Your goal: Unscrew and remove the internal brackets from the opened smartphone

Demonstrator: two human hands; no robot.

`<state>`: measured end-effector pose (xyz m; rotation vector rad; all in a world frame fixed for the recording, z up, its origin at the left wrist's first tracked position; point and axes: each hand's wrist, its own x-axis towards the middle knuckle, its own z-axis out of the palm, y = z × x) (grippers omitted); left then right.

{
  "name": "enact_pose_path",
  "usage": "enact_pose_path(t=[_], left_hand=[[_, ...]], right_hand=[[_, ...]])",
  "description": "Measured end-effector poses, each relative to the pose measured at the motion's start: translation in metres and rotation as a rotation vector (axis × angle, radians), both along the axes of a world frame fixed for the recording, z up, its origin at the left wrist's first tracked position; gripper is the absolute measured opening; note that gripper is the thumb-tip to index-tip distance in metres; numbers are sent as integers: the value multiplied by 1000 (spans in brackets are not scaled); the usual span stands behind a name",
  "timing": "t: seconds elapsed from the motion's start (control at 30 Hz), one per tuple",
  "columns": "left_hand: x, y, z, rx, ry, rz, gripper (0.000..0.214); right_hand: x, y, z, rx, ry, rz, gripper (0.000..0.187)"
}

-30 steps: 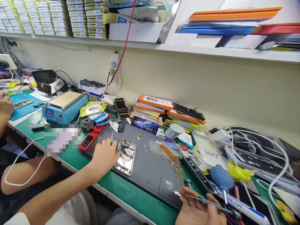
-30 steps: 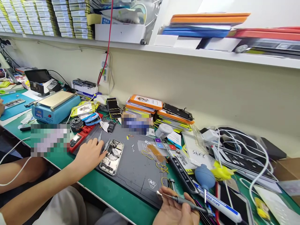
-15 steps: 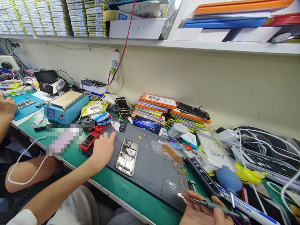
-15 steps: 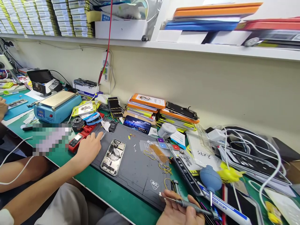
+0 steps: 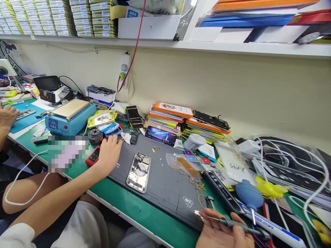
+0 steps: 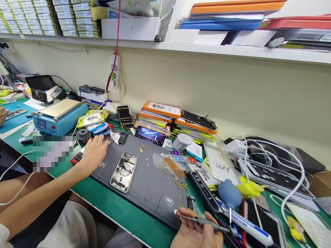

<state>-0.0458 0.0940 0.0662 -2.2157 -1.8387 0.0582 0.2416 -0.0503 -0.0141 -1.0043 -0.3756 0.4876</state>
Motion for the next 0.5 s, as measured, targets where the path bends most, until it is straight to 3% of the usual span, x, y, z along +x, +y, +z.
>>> enact_pose_path(t=[0.13,0.37,0.5], left_hand=[[-4,-1,-3,16,-24,-31,47],[-10,-7,1,74,-110,-113,45],[-14,-13,2,119,-191,-187,37]], right_hand=[[-1,-1,-1,-1,7,5,38],[-6,1,5,-12,-55,52,48],[-7,0,-1,-93,-80,70,54]])
